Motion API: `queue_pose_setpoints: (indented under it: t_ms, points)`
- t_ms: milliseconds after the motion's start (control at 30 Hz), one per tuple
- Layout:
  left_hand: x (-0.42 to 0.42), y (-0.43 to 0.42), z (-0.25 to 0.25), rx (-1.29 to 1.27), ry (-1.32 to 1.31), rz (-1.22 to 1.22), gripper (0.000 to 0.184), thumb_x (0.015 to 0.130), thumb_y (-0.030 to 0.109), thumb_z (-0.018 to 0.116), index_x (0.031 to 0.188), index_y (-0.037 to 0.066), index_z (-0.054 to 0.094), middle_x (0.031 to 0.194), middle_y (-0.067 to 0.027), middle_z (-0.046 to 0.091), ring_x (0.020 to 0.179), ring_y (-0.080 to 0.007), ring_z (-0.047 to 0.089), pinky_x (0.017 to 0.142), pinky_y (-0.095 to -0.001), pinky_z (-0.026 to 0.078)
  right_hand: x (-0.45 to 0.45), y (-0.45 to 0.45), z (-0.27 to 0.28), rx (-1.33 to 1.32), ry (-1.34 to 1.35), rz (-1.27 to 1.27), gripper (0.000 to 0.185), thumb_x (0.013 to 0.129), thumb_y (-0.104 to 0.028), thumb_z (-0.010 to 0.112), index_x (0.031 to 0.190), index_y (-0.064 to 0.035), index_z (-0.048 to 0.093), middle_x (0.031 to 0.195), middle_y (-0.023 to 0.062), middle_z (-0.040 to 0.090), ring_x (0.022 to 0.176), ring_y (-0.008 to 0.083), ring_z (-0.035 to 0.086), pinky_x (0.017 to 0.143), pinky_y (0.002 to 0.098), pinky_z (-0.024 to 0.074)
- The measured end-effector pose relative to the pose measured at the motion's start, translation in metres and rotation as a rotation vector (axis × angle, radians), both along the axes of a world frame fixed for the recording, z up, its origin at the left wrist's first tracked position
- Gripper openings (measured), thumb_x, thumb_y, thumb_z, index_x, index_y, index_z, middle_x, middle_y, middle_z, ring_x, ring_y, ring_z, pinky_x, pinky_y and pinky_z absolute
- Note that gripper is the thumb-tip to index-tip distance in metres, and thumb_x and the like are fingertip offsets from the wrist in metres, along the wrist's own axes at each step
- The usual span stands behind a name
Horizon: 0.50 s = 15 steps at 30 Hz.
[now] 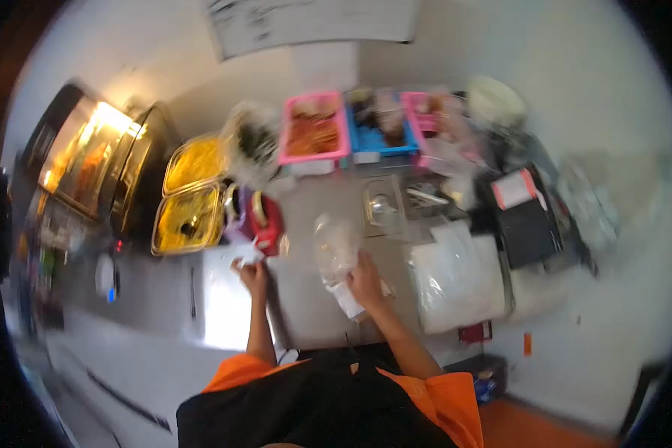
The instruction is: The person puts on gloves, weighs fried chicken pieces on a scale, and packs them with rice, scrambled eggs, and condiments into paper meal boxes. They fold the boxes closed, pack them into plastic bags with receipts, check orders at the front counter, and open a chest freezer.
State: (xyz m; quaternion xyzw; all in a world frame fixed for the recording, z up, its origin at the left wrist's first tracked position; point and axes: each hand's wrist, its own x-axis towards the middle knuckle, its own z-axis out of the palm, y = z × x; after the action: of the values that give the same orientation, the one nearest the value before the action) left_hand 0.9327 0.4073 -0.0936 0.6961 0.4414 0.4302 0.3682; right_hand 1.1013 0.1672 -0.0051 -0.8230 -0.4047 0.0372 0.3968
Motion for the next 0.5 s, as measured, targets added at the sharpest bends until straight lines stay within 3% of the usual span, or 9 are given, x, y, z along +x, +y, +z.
queue_pose_setpoints:
  t_ms: [33, 67, 100, 167, 233, 300, 400, 500]
  points:
    - [-0.010, 0.020, -0.041, 0.047, -0.136, -0.122, 0.017, 0.076, 0.008, 0.057, 0.085, -0.001, 0.046, 0.075, -0.0096, 0.049, 0.065, -0.0175, 0.050, 0.059, -0.0278, 0.042, -0.005, 0.003, 0.002, 0.145, 0.179, -0.053, 0.038, 0.071, -0.014, 0.057, 0.105, 0.0022, 0.048, 0.107, 0.0242, 0.045, 0.102, 0.0366, 0.041, 0.085, 0.0459, 0.0318]
    - [-0.004, -0.008, 0.016, 0.376, 0.030, -0.052, 0.010, 0.076, 0.007, 0.056, 0.077, -0.001, 0.050, 0.088, -0.0121, 0.047, 0.081, -0.0189, 0.050, 0.067, -0.0288, 0.043, -0.008, 0.000, -0.005, 0.127, 0.138, -0.055, 0.036, 0.072, -0.012, 0.055, 0.105, 0.0017, 0.048, 0.107, 0.0234, 0.045, 0.099, 0.0364, 0.043, 0.084, 0.0453, 0.0333]
    - [0.000, -0.025, 0.041, 0.278, -0.089, -0.002, 0.011, 0.076, 0.007, 0.056, 0.080, -0.001, 0.051, 0.088, -0.0131, 0.049, 0.092, -0.0208, 0.048, 0.074, -0.0293, 0.043, -0.016, -0.007, -0.012, 0.095, 0.108, -0.072, 0.035, 0.072, -0.010, 0.053, 0.104, 0.0013, 0.048, 0.107, 0.0226, 0.046, 0.097, 0.0362, 0.045, 0.082, 0.0447, 0.0347]
    - [0.000, -0.033, 0.054, 0.454, 0.137, -0.100, 0.042, 0.076, 0.010, 0.059, 0.107, 0.000, 0.032, 0.094, -0.0135, 0.052, 0.095, -0.0247, 0.046, 0.089, -0.0368, 0.032, -0.039, -0.019, 0.003, 0.145, -0.022, -0.253, 0.031, 0.072, -0.008, 0.050, 0.102, 0.0009, 0.049, 0.102, 0.0208, 0.048, 0.092, 0.0370, 0.047, 0.080, 0.0441, 0.0371]
    - [0.022, -0.065, 0.078, 0.219, -0.189, -0.324, 0.050, 0.077, 0.011, 0.058, 0.111, 0.000, 0.022, 0.096, -0.0128, 0.053, 0.092, -0.0255, 0.047, 0.090, -0.0396, 0.029, -0.064, -0.044, 0.017, 0.082, 0.101, -0.336, 0.028, 0.073, -0.007, 0.047, 0.100, 0.0008, 0.050, 0.099, 0.0208, 0.049, 0.092, 0.0371, 0.046, 0.080, 0.0443, 0.0365]
    - [0.039, -0.098, 0.097, 0.177, -0.231, -0.539, 0.045, 0.079, 0.011, 0.056, 0.109, -0.001, 0.024, 0.094, -0.0134, 0.053, 0.090, -0.0251, 0.048, 0.090, -0.0391, 0.029, -0.082, -0.069, 0.028, 0.354, 0.118, -0.391, 0.027, 0.073, -0.008, 0.047, 0.098, -0.0003, 0.050, 0.099, 0.0210, 0.049, 0.092, 0.0369, 0.046, 0.080, 0.0447, 0.0360]
    - [0.067, -0.134, 0.105, 0.060, -0.260, -0.943, 0.041, 0.081, 0.011, 0.053, 0.108, -0.001, 0.025, 0.089, -0.0133, 0.053, 0.086, -0.0217, 0.050, 0.083, -0.0346, 0.036, -0.142, -0.116, 0.071, 0.238, -0.027, -0.638, 0.027, 0.074, -0.008, 0.047, 0.100, -0.0019, 0.050, 0.096, 0.0218, 0.050, 0.088, 0.0372, 0.047, 0.078, 0.0424, 0.0378]
    - [0.088, -0.189, 0.119, 0.038, -0.292, -1.223, 0.037, 0.082, 0.010, 0.052, 0.107, -0.002, 0.027, 0.088, -0.0132, 0.053, 0.083, -0.0210, 0.051, 0.080, -0.0331, 0.039, -0.208, -0.159, 0.064, 0.479, 0.390, -0.929, 0.025, 0.077, -0.010, 0.046, 0.101, -0.0029, 0.050, 0.097, 0.0217, 0.051, 0.087, 0.0365, 0.049, 0.078, 0.0390, 0.0395]
